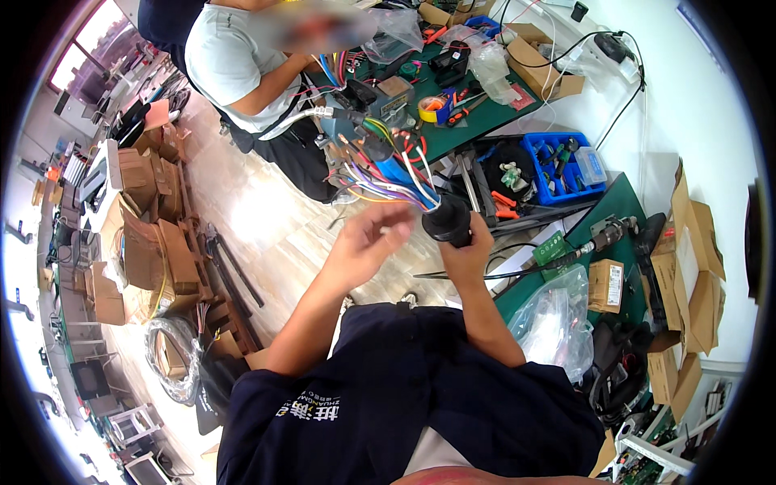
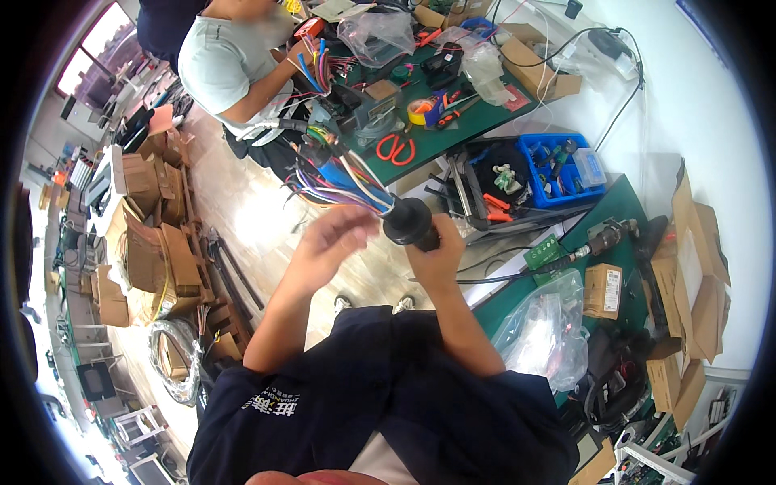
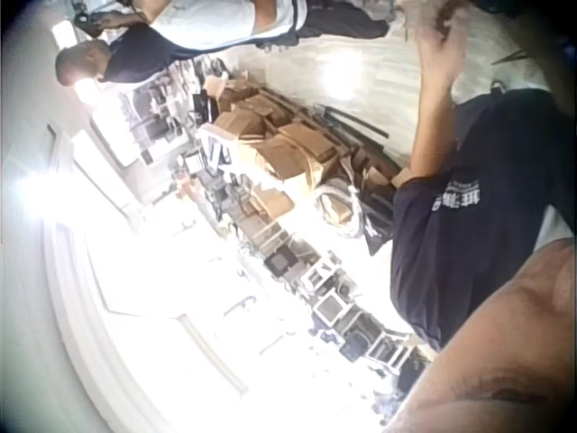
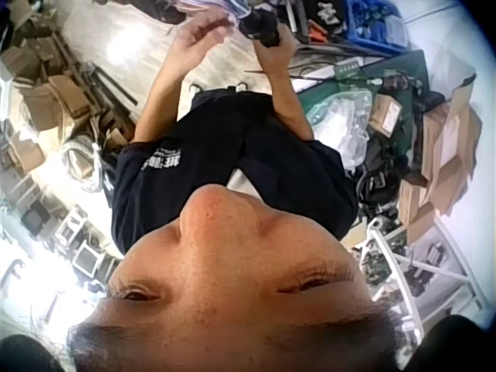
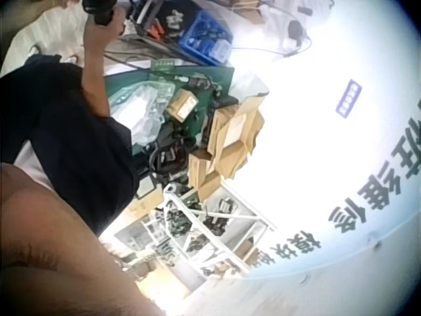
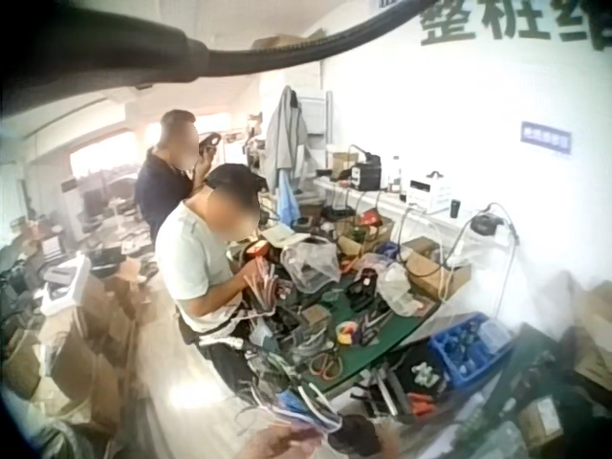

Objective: The person holds a thick black cable and spreads out the various multicolored internal wires by hand while moving through an electronics workshop.

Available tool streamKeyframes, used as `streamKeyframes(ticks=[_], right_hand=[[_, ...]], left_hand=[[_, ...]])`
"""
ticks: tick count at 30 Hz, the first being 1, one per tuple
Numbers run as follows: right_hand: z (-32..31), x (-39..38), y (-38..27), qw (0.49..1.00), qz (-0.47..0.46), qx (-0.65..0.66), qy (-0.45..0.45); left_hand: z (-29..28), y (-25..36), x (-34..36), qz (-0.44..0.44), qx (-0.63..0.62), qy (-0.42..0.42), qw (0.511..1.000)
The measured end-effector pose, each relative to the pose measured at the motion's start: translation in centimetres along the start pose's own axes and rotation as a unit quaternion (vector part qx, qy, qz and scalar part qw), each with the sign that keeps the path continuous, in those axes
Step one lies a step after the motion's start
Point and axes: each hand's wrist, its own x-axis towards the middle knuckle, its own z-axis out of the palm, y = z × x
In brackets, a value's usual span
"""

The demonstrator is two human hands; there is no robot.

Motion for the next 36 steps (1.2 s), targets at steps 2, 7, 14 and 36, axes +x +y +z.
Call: streamKeyframes(ticks=[2, 7, 14, 36], right_hand=[[-0.7, 0.5, 0.1, 0.998, -0.032, -0.043, 0.016], [-0.8, 1.2, 0.3, 0.993, -0.08, -0.066, 0.049], [0.4, 0.7, 0.8, 0.995, -0.082, -0.033, 0.037], [10.2, -5.3, 0.8, 0.981, 0.029, 0.009, -0.191]], left_hand=[[-0.9, 0.6, -1.2, -0.06, 0.098, -0.126, 0.985], [-1.2, 4.8, -4.1, 0.101, 0.094, -0.071, 0.988], [-1.9, 6.7, -2.9, 0.251, 0.27, 0.186, 0.911], [-6.2, 2.2, -10.5, 0.204, 0.294, 0.359, 0.862]])
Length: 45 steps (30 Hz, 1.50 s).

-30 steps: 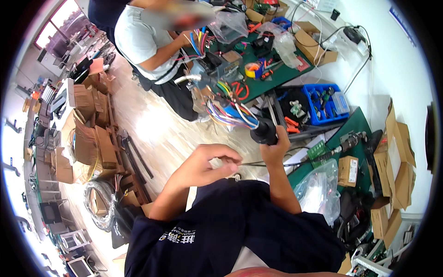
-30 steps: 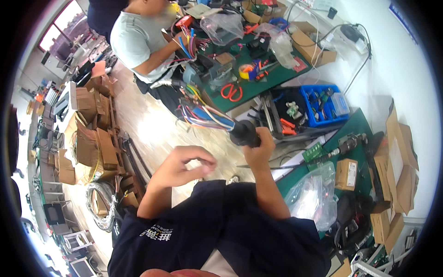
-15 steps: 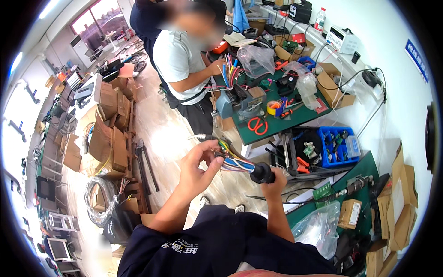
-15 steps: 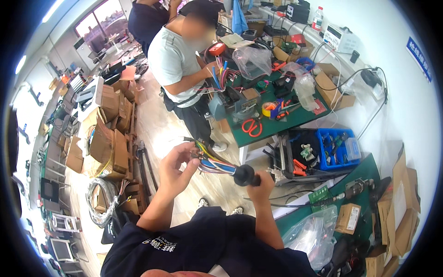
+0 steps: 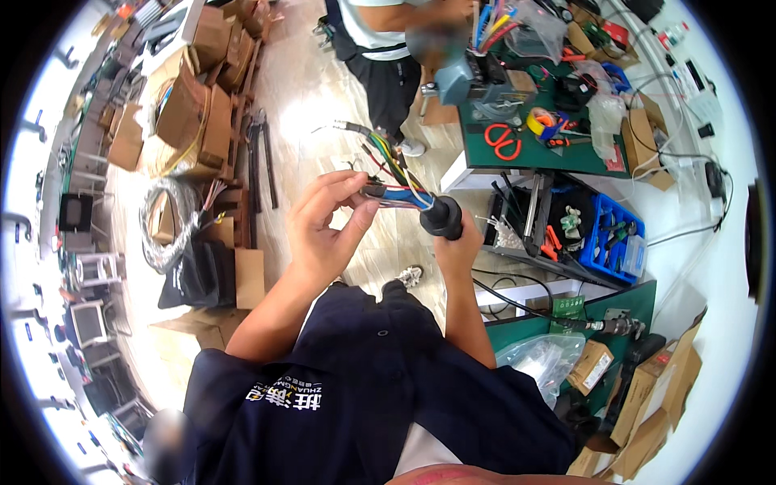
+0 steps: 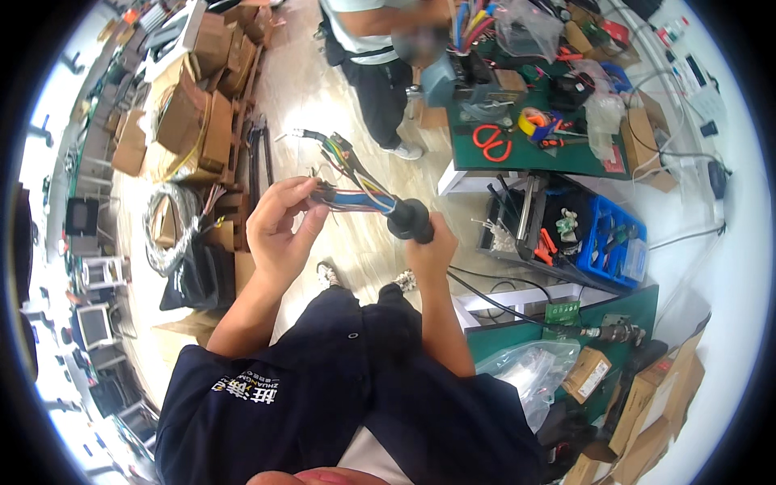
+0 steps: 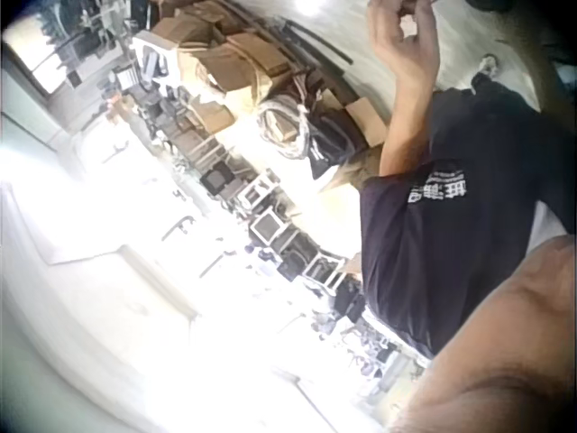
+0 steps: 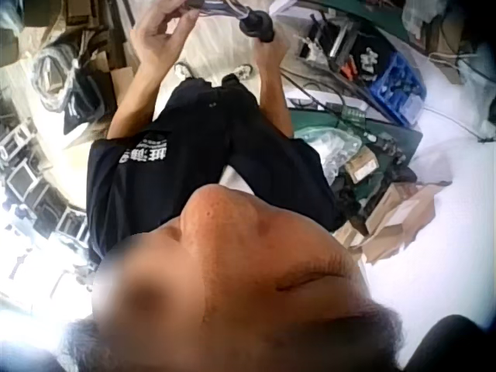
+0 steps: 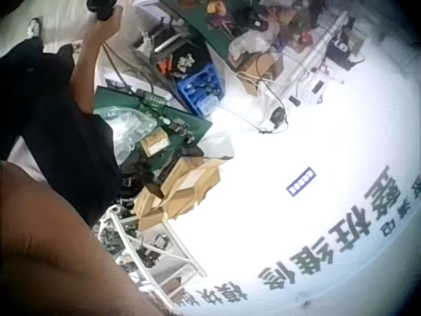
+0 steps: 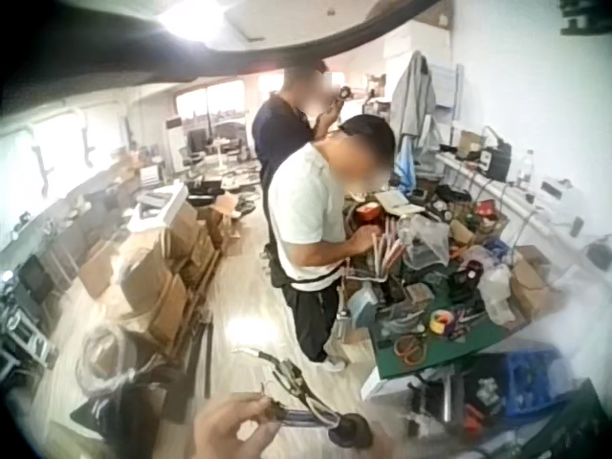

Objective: The person holds a thick black cable and spreads out the various multicolored internal wires by hand while moving through an electronics workshop.

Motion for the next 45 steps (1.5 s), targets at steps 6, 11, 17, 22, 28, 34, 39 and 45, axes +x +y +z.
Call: streamKeyframes(ticks=[6, 11, 17, 22, 28, 34, 39, 45], right_hand=[[7.3, -1.4, -5.4, 0.994, -0.041, 0.039, -0.089], [15.6, -5.1, -12.2, 0.977, -0.077, 0.033, -0.198], [27.6, -14.1, -18.7, 0.896, 0.017, 0.121, -0.426], [34.9, -21.0, -26.1, 0.71, 0.259, 0.297, -0.583], [40.4, -24.6, -34.0, 0.423, 0.367, 0.385, -0.733], [46.4, -30.0, -36.3, 0.198, 0.462, 0.323, -0.802], [49.2, -34.8, -39.1, 0.029, 0.463, 0.234, -0.855], [49.3, -40.3, -41.0, -0.104, 0.459, 0.139, -0.871]], left_hand=[[-9.4, -0.7, -3.9, 0.136, 0.169, 0.068, 0.974], [-20.0, -0.7, -7.9, 0.058, 0.22, 0.155, 0.961], [-34.3, -1.5, -15.6, -0.064, 0.144, 0.375, 0.914], [-42.9, -1.3, -25.0, -0.208, 0.25, 0.183, 0.928], [-44.8, -5.1, -35.5, -0.39, 0.231, 0.213, 0.865], [-43.5, -7.5, -44.0, -0.54, 0.231, 0.289, 0.756], [-38.6, -6.9, -53.2, -0.65, 0.199, 0.471, 0.562], [-21.0, -4.4, -59.5, -0.728, 0.091, 0.585, 0.344]])
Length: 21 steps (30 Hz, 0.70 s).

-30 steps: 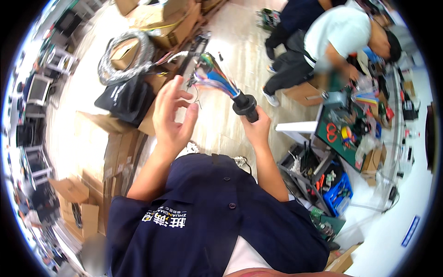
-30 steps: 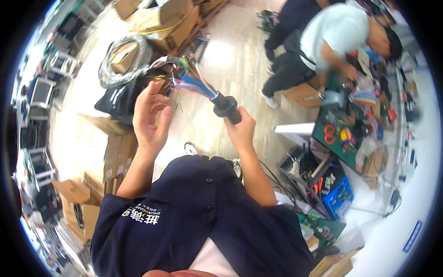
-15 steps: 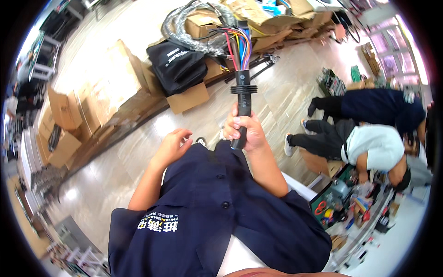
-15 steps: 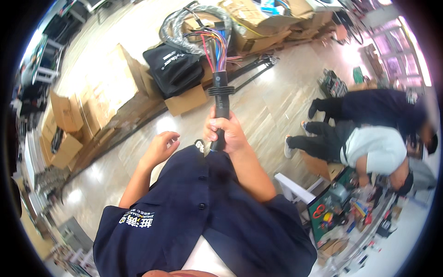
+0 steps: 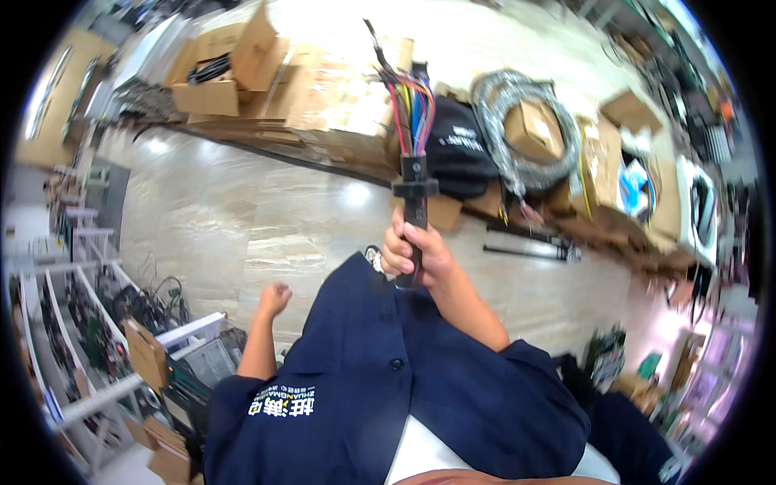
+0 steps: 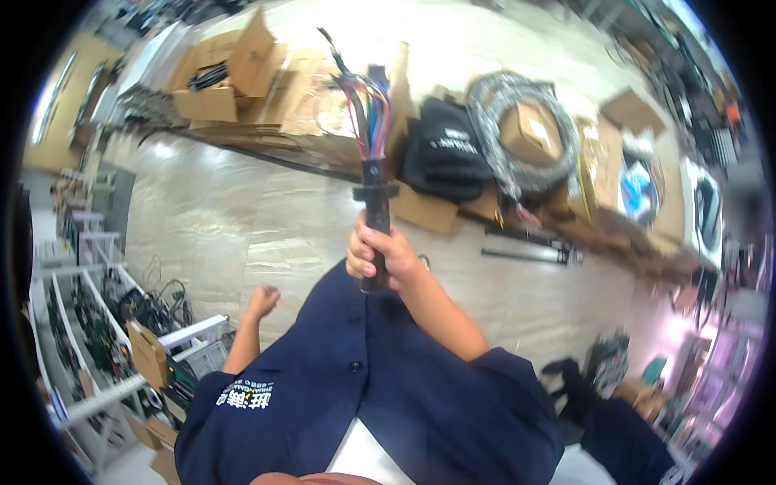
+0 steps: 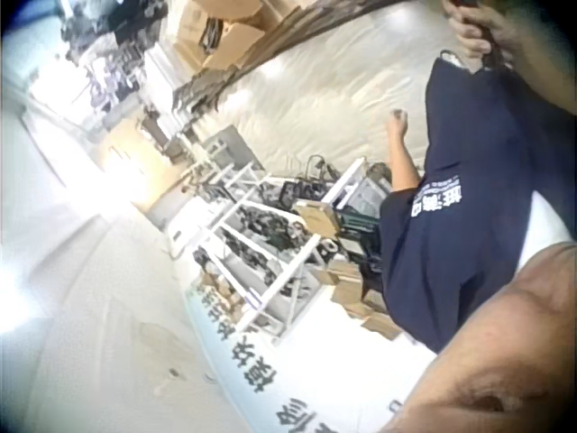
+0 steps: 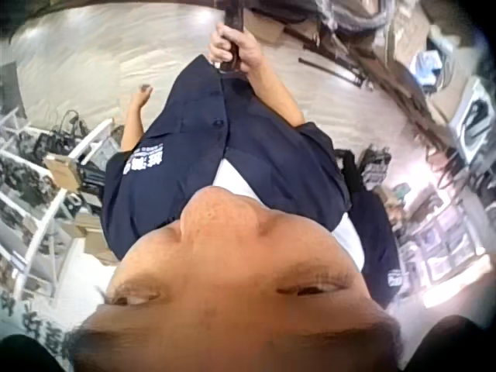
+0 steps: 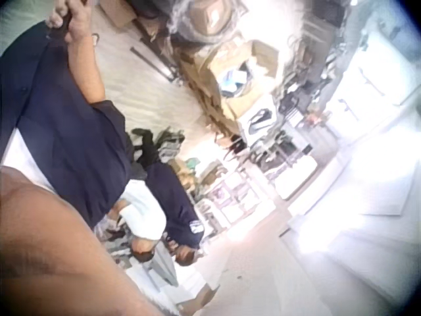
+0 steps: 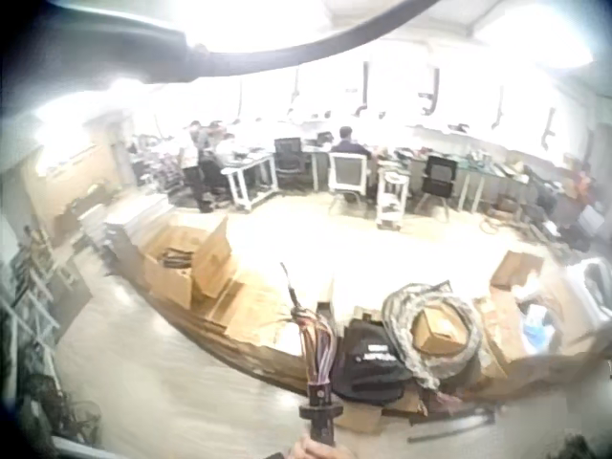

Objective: The person holds a thick black cable and spreads out the various multicolored internal wires by hand while moving through an electronics workshop.

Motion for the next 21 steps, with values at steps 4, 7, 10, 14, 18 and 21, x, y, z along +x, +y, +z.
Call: streamKeyframes(ticks=[4, 7, 10, 14, 18, 21], right_hand=[[0.8, 4.1, 1.1, 0.997, 0.063, -0.036, -0.001], [1.7, 7.8, 3.2, 0.992, 0.114, -0.052, -0.023], [2.5, 11.9, 6.1, 0.985, 0.153, -0.069, -0.046], [3.9, 18.9, 12.9, 0.968, 0.213, -0.085, -0.104], [5.7, 26.5, 20.6, 0.951, 0.29, -0.045, -0.1], [6.4, 31.4, 26.6, 0.936, 0.341, -0.011, -0.088]], left_hand=[[6.6, -9.4, -5.3, -0.239, -0.387, -0.035, 0.89], [10.1, -10.0, -9.1, -0.267, -0.229, -0.066, 0.934], [13.1, -15.5, -10.5, -0.237, -0.211, -0.064, 0.946], [7.8, -16.6, -6.5, -0.267, -0.346, -0.062, 0.897], [-1.2, -21.0, 1.6, -0.197, -0.54, 0.069, 0.816], [-15.3, -16.8, 6.0, -0.051, -0.558, 0.142, 0.816]])
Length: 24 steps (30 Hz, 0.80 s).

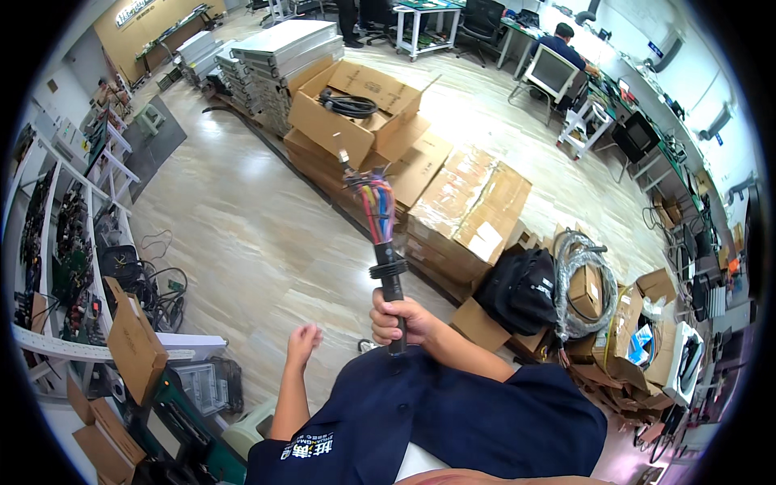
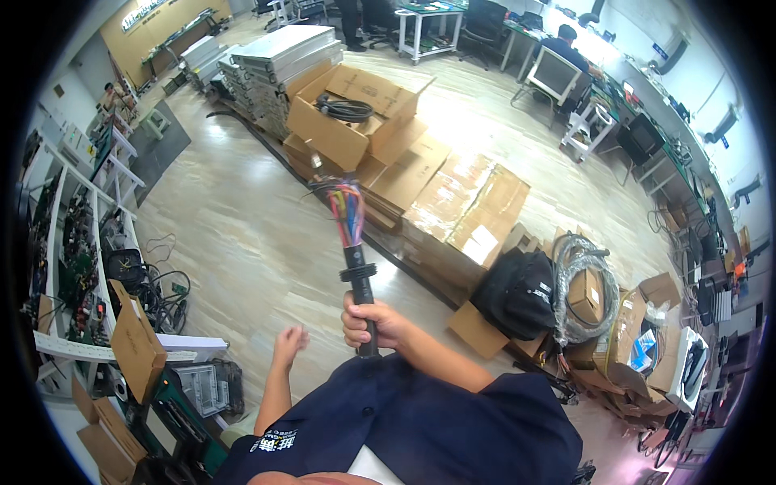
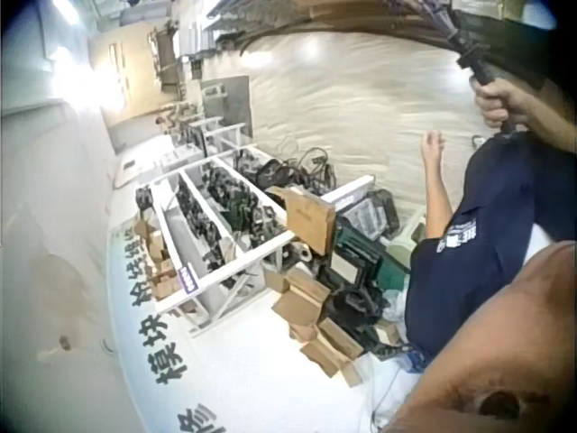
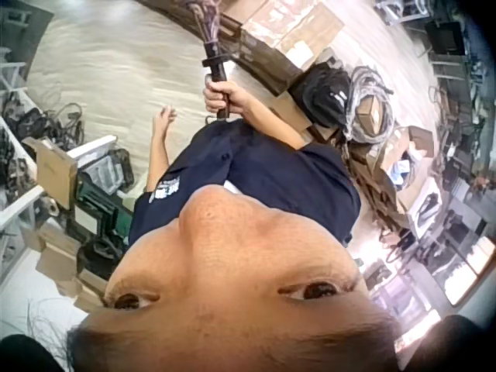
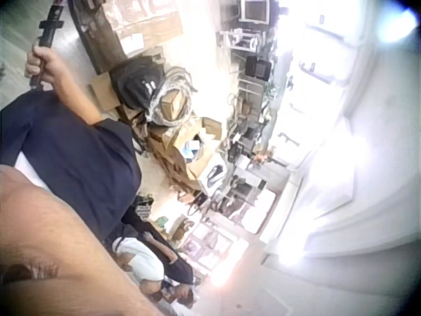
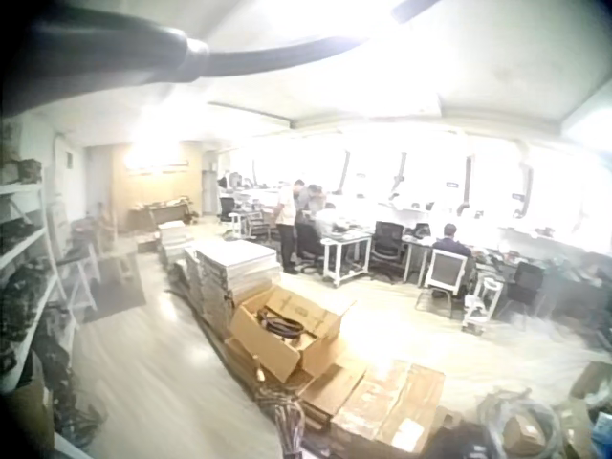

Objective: The person holds a thick black cable and spreads out the various multicolored internal wires by hand while moving through an electronics workshop.

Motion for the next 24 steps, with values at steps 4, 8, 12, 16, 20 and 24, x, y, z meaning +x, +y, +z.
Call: streamKeyframes(ticks=[4, 8, 12, 16, 20, 24], right_hand=[[-0.4, 8.5, 2.3, 0.994, 0.086, -0.002, 0.063], [-1.5, 15.8, 2.5, 0.983, 0.144, -0.07, 0.093], [-3.7, 23.5, 0.9, 0.952, 0.196, -0.227, 0.065], [-6.5, 32.9, -0.5, 0.928, 0.187, -0.321, 0.018], [-5.9, 42.3, -5.1, 0.923, 0.21, -0.312, -0.078], [-5.8, 50.4, -9.5, 0.913, 0.269, -0.278, -0.129]], left_hand=[[0.9, 18.6, -1.3, 0.153, -0.097, -0.147, 0.972], [0.1, 25.1, -0.2, 0.246, -0.233, -0.202, 0.919], [-1.8, 26.5, 3.5, 0.285, -0.213, -0.089, 0.93], [-5.7, 30.1, 9.1, 0.291, -0.151, 0.042, 0.944], [-9.2, 37.4, 14.5, 0.352, -0.122, 0.146, 0.916], [-11.6, 44.0, 19.5, 0.39, -0.135, 0.15, 0.898]])
